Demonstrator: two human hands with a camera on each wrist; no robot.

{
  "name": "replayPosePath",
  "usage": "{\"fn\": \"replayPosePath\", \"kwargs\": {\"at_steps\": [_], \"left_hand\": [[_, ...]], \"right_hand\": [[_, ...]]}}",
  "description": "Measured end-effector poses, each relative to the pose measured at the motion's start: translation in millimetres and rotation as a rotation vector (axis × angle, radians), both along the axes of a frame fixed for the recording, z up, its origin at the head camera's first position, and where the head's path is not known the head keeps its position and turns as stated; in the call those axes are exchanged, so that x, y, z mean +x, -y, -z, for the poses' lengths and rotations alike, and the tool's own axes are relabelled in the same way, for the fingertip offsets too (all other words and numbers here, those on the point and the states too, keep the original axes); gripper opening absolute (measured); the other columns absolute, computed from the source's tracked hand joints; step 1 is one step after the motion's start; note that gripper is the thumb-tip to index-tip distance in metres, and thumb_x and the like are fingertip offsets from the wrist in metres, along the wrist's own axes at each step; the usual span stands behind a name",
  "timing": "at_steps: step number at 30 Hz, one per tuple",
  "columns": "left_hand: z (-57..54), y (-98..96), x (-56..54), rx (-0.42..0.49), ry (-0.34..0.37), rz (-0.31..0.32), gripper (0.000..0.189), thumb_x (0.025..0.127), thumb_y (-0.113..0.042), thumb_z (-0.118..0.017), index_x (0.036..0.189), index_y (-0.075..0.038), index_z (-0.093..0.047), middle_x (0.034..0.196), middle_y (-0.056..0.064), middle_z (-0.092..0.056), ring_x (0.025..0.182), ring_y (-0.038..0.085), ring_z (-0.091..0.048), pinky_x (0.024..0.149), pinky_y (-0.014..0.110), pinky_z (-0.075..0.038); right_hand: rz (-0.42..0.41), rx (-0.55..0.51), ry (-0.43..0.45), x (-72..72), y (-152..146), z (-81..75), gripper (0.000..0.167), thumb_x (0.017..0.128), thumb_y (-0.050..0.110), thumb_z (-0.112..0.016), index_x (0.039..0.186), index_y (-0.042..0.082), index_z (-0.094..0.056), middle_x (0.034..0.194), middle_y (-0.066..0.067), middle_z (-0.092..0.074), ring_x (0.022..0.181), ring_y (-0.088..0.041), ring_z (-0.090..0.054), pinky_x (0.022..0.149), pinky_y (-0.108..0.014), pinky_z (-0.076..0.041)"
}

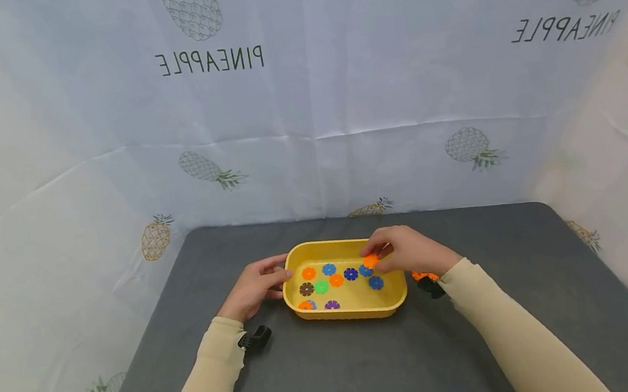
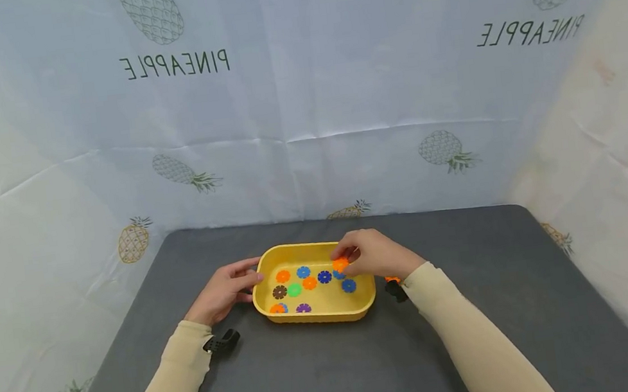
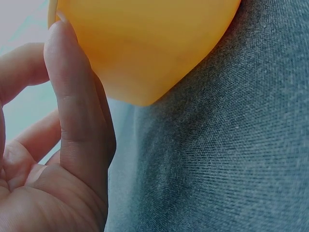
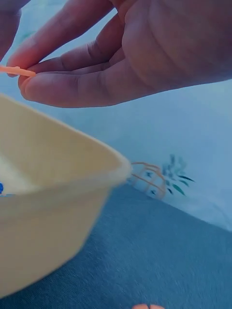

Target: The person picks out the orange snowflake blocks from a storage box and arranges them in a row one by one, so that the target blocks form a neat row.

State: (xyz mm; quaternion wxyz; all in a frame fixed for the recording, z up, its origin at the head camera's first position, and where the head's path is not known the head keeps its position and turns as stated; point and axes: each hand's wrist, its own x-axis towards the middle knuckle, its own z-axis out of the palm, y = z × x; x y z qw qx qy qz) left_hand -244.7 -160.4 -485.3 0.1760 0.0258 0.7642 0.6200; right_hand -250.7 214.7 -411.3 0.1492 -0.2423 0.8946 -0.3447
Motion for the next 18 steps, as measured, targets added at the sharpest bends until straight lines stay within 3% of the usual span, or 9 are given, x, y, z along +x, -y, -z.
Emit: {"fn": "replayPosePath", "kwargs": {"at_steps": [6,18], "left_hand": [[2.2,2.2,-1.3,0.017,0.006,0.009,0.065,0.099,-0.028,-0.08,0.159,-0.018,-0.055,0.115,0.016,-0.073,0.09,0.022,-0.071,0.076,0.03,-0.066],[1.0,2.9,-2.0,0.003,0.003,0.02,0.067,0.1,-0.029,-0.08,0.16,-0.017,-0.054,0.117,0.017,-0.072,0.092,0.023,-0.071,0.077,0.031,-0.066]], "right_hand": [[0.119,-0.055,-0.031,7.9,-31,7.9,0.033,0.095,0.016,-0.084,0.127,0.017,-0.079,0.125,0.0,-0.074,0.108,-0.02,-0.066,0.099,-0.038,-0.06],[0.345,-0.064,-0.06,31.6,-95,33.6,0.037,0.098,0.023,-0.082,0.135,0.018,-0.075,0.134,-0.006,-0.072,0.113,-0.025,-0.069,0.094,-0.041,-0.062]]}}
